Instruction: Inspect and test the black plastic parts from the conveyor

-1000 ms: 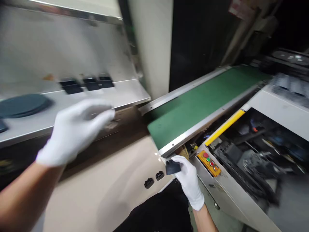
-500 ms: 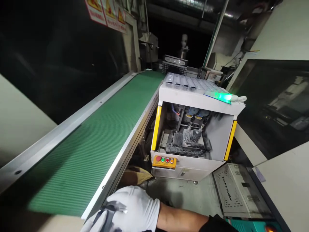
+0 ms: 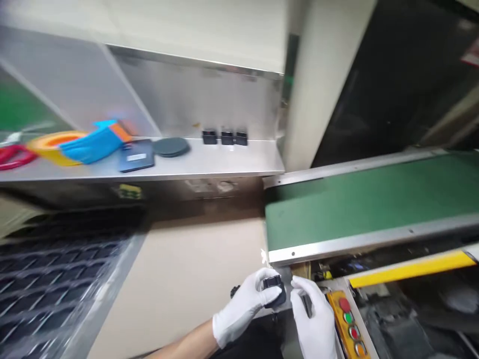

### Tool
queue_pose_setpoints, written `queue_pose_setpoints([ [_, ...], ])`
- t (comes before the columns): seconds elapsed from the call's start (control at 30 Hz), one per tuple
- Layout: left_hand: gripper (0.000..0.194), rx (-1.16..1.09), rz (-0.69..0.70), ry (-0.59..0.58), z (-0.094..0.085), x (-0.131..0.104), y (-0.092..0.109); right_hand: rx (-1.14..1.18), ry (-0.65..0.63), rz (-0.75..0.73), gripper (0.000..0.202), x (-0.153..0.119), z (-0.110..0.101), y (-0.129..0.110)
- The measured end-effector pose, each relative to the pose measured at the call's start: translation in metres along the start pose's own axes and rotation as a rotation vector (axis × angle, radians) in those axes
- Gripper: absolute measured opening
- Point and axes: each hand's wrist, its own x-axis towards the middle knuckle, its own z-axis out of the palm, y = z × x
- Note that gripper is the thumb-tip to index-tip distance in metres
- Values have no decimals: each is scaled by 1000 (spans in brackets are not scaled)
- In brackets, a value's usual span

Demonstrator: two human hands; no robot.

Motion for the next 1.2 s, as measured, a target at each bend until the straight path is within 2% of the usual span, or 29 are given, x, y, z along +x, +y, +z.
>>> queue_pose_setpoints([
  [0.03,54,-2,44,78,-18,-8,7,-15,-35,-109,19,23,14,-16],
  [0.1,50,21,110,230,-57,-32,20,-56,-100,-385,21,77,50,-67],
  [0.17,50,83,151,393,-96,-58,33,-94,-158,-682,29,144,98,-129],
  [0.23,56,147,151,561,-131,-81,46,-277,-175,-887,38,222,153,-186],
  [0.3,63,177,138,701,-157,-98,57,-569,-244,-932,46,295,207,-230],
  [0.37,67,159,157,824,-175,-110,65,-808,-296,-857,48,349,253,-258],
  [0.43,68,120,177,922,-187,-119,69,-943,-349,-781,44,377,283,-273],
  [0.5,68,95,155,964,-196,-126,73,-985,-369,-748,40,385,296,-278],
  [0.6,64,132,133,962,-209,-133,89,-956,-383,-744,38,377,293,-281],
  [0.67,62,231,192,967,-214,-138,116,-905,-412,-735,37,370,285,-282],
  [0.73,57,419,320,981,-214,-140,159,-810,-462,-701,37,365,279,-279],
  [0.83,47,788,609,1011,-205,-122,249,-606,-507,-608,38,357,272,-266],
  [0.9,41,944,770,896,-196,-86,310,-470,-486,-553,37,350,265,-253],
  [1.0,40,1185,842,639,-185,0,381,-278,-438,-482,33,332,244,-234],
  [1.03,42,1270,818,599,-184,32,396,-197,-423,-450,32,324,232,-228],
  [1.1,47,1412,677,573,-186,91,414,-8,-390,-361,34,301,197,-212],
  [1.17,48,1523,556,551,-193,134,419,165,-338,-238,39,268,149,-189],
  [1.2,48,1563,515,540,-198,149,419,212,-293,-171,42,247,121,-174],
])
